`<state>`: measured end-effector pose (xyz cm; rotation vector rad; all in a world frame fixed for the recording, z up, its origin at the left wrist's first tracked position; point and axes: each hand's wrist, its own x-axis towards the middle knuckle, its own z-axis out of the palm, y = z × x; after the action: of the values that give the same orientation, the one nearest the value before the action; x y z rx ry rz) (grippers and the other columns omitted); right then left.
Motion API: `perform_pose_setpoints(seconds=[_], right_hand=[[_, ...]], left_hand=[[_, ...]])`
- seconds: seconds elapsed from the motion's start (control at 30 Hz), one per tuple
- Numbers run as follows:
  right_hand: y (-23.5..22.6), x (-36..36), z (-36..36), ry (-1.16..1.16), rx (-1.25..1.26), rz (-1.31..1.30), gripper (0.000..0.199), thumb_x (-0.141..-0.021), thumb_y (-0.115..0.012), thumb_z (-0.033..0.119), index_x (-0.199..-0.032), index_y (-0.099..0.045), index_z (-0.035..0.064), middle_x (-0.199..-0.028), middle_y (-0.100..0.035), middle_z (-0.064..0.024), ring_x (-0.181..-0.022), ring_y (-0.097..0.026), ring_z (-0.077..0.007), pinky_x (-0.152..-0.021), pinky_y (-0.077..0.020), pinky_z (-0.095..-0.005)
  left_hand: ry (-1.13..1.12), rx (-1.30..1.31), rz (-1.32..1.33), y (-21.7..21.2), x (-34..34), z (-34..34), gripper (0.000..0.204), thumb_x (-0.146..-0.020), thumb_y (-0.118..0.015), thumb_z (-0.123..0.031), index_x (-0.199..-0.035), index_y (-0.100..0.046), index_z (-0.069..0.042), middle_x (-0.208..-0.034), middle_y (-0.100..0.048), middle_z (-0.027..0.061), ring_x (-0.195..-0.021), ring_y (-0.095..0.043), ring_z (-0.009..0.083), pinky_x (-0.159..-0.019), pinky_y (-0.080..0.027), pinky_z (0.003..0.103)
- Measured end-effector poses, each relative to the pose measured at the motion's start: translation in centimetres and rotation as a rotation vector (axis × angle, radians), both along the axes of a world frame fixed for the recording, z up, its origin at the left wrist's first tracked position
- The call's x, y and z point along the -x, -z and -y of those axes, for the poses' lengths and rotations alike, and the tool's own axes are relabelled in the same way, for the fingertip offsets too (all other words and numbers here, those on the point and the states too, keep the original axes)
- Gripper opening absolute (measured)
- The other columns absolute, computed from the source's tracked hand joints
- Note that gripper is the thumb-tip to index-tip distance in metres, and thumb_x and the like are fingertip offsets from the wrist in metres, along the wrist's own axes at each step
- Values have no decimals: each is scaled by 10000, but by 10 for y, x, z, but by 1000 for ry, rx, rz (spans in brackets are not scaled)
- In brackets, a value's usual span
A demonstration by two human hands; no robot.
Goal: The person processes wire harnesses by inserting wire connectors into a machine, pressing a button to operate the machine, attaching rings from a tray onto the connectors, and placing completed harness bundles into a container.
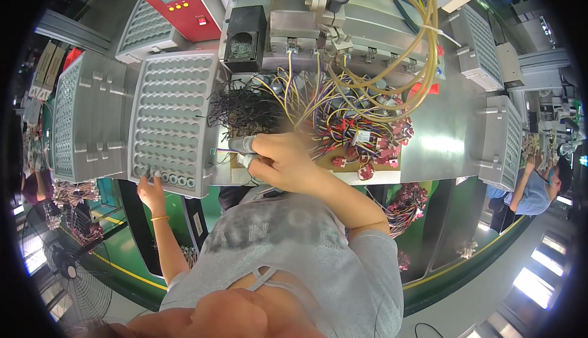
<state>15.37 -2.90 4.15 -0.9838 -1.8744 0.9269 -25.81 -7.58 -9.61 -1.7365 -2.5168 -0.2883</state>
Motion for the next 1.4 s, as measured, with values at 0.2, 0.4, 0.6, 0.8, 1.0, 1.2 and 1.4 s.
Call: perform_pose_setpoints(seconds=[0.2,0.4,0.6,0.8,1.0,1.2,1.4], right_hand=[[13,4,-4,132,325,-146,148,-776,-544,2,-912,-599,-11,-674,-570,23,-562,-461,-14,-476,-364,-181],[19,12,-2,213,311,-151,63,-776,-596,24,-828,-594,-11,-668,-579,16,-585,-479,-15,-504,-384,-170],[17,15,-4,239,363,-197,64,-742,-640,34,-775,-606,-8,-651,-584,14,-570,-479,-16,-494,-384,-174],[17,8,-2,244,313,-150,61,-719,-653,30,-742,-611,-8,-617,-578,16,-552,-473,-17,-484,-379,-177],[11,6,-1,255,254,-148,67,-695,-661,31,-729,-613,0,-596,-573,18,-514,-466,-19,-458,-370,-184],[9,-1,-3,248,125,-70,87,-662,-677,45,-702,-610,6,-567,-557,-7,-470,-466,-48,-441,-368,-206],[6,-6,-7,224,-72,37,109,-604,-656,25,-637,-554,9,-515,-484,-45,-425,-442,-89,-409,-334,-241]], left_hand=[[221,-42,1535,-84,-135,-52,336,-818,-475,-13,-1151,-495,18,-1071,-554,121,-824,-608,197,-633,-506,259],[476,117,1933,-106,-218,-48,410,-780,-583,26,-1176,-482,-2,-1032,-581,73,-841,-571,116,-638,-500,224],[597,96,1919,-112,-222,-48,412,-784,-587,23,-1182,-484,2,-1045,-581,74,-841,-571,116,-622,-504,219],[635,72,1825,-119,-227,-48,401,-773,-583,57,-1164,-508,7,-1048,-575,61,-832,-552,95,-639,-476,205],[722,84,1809,-120,-229,-47,404,-762,-586,74,-1154,-518,6,-1084,-551,65,-900,-536,113,-727,-461,229],[717,41,1718,-122,-235,-46,421,-732,-581,111,-1140,-525,21,-1090,-550,100,-983,-523,155,-831,-435,265],[715,-16,1661,-119,-239,-46,405,-727,-574,115,-1121,-535,32,-1096,-551,109,-970,-532,153,-828,-437,260]])
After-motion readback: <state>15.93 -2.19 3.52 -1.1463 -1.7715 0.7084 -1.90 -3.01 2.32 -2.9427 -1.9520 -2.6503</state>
